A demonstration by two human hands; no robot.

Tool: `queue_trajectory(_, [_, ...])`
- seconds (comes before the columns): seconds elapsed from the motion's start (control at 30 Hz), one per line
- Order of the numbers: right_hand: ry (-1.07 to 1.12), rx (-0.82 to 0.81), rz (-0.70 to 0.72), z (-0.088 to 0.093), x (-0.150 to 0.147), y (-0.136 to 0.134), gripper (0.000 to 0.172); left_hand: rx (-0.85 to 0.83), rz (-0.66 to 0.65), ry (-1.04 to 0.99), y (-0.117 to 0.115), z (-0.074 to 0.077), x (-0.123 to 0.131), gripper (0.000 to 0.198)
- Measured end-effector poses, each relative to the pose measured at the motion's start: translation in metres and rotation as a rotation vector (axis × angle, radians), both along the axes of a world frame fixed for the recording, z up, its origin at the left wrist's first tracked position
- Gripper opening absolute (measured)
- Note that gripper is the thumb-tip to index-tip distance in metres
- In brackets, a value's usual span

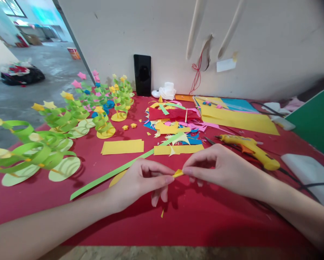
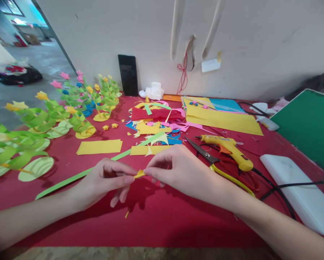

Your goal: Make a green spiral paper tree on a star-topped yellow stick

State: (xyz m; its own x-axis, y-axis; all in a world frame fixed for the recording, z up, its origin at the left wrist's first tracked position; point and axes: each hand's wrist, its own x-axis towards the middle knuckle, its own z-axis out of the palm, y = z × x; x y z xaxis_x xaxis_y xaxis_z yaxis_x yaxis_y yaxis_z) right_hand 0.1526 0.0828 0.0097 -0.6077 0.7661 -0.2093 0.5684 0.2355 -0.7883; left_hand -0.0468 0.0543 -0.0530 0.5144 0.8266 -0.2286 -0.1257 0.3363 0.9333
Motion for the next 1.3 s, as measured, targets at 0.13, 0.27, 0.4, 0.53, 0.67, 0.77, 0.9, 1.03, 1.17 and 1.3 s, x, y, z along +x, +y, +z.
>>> queue_trajectory(0.13, [0.005, 0.028, 0.002, 0.000, 0.000, 0.000, 0.020, -0.002, -0.020, 0.015, 0.000, 0.000, 0.000, 0.014])
queue_trajectory(0.27, [0.036, 0.062, 0.032, -0.007, -0.001, 0.001, 0.014, -0.033, -0.034, 0.083, 0.000, 0.003, 0.002, 0.014])
queue_trajectory(0.4, [0.091, 0.072, 0.032, -0.017, -0.006, -0.001, 0.011, -0.047, -0.058, 0.114, 0.001, 0.007, 0.004, 0.015])
queue_trajectory(0.53, [0.069, 0.049, -0.002, -0.022, -0.009, 0.000, 0.015, -0.041, -0.053, 0.147, 0.001, 0.006, 0.005, 0.013])
queue_trajectory(0.67, [0.060, -0.033, 0.012, -0.026, -0.009, 0.002, 0.021, -0.025, -0.058, 0.172, -0.001, 0.003, 0.006, 0.014])
queue_trajectory(0.77, [0.012, 0.031, 0.019, -0.027, -0.007, 0.004, 0.022, -0.033, -0.075, 0.180, -0.002, 0.003, 0.007, 0.016])
queue_trajectory(0.9, [-0.055, 0.139, -0.079, -0.016, 0.005, 0.011, 0.033, -0.023, -0.087, 0.194, -0.002, 0.004, 0.007, 0.017])
queue_trajectory(1.03, [-0.174, 0.476, -0.281, 0.003, 0.032, 0.019, 0.030, -0.019, -0.072, 0.188, -0.001, 0.002, 0.007, 0.018])
queue_trajectory(1.17, [-0.309, 0.769, -0.429, 0.001, 0.079, 0.030, 0.037, -0.001, -0.064, 0.171, -0.001, 0.000, 0.006, 0.017])
queue_trajectory(1.3, [-0.542, 0.698, -0.548, -0.024, 0.135, 0.039, 0.030, 0.030, -0.046, 0.170, -0.001, 0.001, 0.004, 0.016])
